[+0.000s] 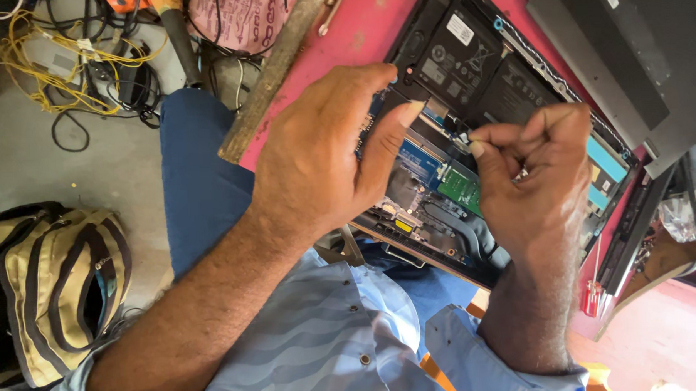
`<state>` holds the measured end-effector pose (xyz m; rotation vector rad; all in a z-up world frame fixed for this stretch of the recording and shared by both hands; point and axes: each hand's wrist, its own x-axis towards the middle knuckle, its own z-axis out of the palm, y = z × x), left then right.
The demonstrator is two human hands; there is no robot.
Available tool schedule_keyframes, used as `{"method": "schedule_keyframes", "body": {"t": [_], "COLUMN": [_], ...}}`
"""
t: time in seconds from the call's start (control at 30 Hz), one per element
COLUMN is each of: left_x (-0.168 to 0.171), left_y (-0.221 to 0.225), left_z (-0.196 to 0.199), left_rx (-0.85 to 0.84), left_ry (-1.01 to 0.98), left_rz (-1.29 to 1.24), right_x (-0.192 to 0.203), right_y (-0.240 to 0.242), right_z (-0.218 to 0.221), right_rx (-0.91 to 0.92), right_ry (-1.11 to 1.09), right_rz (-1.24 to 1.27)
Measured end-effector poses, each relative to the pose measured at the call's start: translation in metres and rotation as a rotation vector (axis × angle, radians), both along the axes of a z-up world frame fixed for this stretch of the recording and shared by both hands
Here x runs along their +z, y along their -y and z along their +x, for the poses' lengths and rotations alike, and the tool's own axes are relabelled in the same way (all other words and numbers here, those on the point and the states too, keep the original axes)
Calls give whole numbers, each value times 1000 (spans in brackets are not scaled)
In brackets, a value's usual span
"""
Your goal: The person removes the back cover of a laptop using a screwdriver and then disconnects internal components by hand.
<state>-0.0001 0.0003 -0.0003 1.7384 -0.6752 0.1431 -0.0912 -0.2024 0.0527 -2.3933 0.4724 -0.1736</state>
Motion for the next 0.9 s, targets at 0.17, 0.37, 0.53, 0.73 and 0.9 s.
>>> {"method": "schedule_keyframes", "body": {"t": [0.17, 0.37, 0.53, 0.73, 0.9], "left_x": [2, 0, -1, -1, -2], "left_y": [2, -1, 2, 3, 4], "left_z": [2, 1, 1, 1, 0], "left_rx": [1, 7, 28, 18, 31], "left_ry": [-3, 24, 40, -18, 1], "left_rz": [7, 7, 0, 0, -1], "right_x": [2, -14, -18, -19, -22], "right_y": [2, 7, 13, 17, 21], "right_z": [0, -10, -6, -7, -8], "right_rx": [25, 38, 11, 49, 63], "right_ry": [30, 113, 96, 78, 81], "right_rz": [57, 135, 280, 267, 327]}}
